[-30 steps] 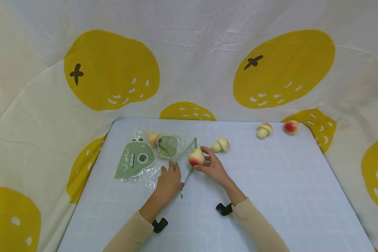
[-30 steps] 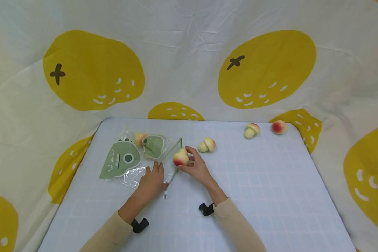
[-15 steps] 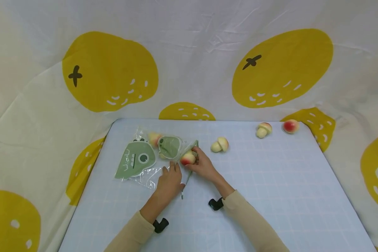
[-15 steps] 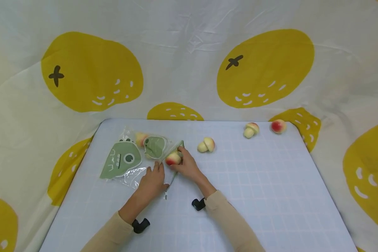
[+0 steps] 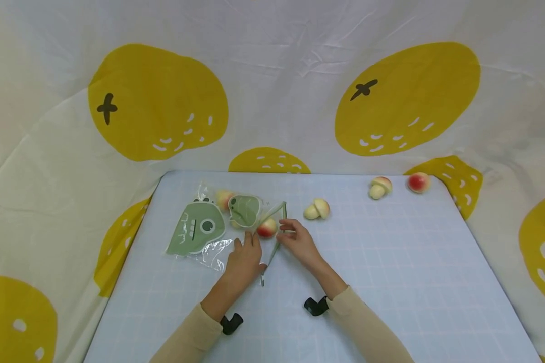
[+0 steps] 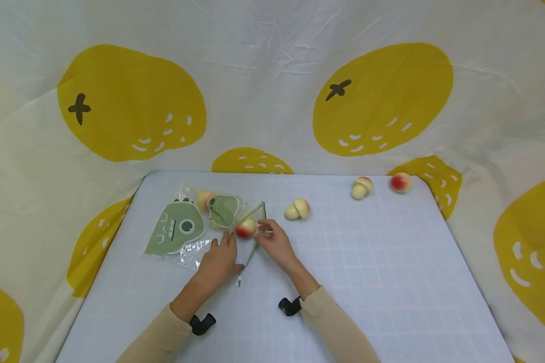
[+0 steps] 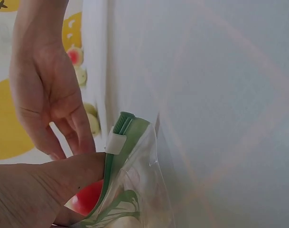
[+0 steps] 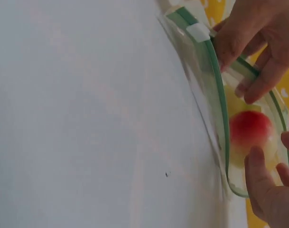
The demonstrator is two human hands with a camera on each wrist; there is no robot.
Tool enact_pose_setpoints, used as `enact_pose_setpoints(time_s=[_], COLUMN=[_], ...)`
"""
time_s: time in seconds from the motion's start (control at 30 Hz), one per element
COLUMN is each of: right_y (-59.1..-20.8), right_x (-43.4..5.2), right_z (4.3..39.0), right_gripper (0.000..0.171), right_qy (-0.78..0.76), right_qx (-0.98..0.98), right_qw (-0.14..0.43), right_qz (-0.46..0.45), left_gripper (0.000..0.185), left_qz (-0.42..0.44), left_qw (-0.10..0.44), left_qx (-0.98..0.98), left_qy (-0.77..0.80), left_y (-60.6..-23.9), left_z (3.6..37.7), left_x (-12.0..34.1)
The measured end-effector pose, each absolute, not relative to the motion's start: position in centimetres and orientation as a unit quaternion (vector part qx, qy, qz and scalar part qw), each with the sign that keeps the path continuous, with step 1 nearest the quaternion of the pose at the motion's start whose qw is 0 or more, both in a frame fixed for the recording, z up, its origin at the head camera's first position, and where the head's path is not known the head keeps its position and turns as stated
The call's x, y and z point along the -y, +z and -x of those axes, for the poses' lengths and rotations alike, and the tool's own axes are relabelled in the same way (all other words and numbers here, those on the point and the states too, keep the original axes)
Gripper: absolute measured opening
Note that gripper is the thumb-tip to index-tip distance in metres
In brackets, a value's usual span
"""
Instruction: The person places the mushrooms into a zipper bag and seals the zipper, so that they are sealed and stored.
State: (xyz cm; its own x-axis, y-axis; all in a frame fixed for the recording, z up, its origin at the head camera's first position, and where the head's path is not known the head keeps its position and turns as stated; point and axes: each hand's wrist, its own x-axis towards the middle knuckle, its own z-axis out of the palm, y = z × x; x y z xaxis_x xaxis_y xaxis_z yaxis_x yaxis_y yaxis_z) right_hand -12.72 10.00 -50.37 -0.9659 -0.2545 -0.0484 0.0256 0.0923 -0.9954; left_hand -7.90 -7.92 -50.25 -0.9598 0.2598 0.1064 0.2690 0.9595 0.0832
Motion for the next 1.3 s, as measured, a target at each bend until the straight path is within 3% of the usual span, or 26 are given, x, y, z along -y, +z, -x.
enact_pose_setpoints(time_s=[0.4, 1.3], right_y=[-52.6, -53.1], right_x=[-9.8, -9.1], right_z=[12.5, 13.3], right_gripper=[0.048, 0.046], right_qy=[-0.779, -0.793], right_qx=[-0.606, -0.584], right_qw=[0.16, 0.165], right_qz=[0.028, 0.056], left_gripper=[0.09, 0.094], left_qz=[0.123, 0.13], left_qw=[0.026, 0.021], left_qx=[0.991, 0.989], left_qy=[-0.053, -0.07], left_y=[-50.1, -49.9], left_z=[8.0, 8.2], left_x=[7.8, 7.6])
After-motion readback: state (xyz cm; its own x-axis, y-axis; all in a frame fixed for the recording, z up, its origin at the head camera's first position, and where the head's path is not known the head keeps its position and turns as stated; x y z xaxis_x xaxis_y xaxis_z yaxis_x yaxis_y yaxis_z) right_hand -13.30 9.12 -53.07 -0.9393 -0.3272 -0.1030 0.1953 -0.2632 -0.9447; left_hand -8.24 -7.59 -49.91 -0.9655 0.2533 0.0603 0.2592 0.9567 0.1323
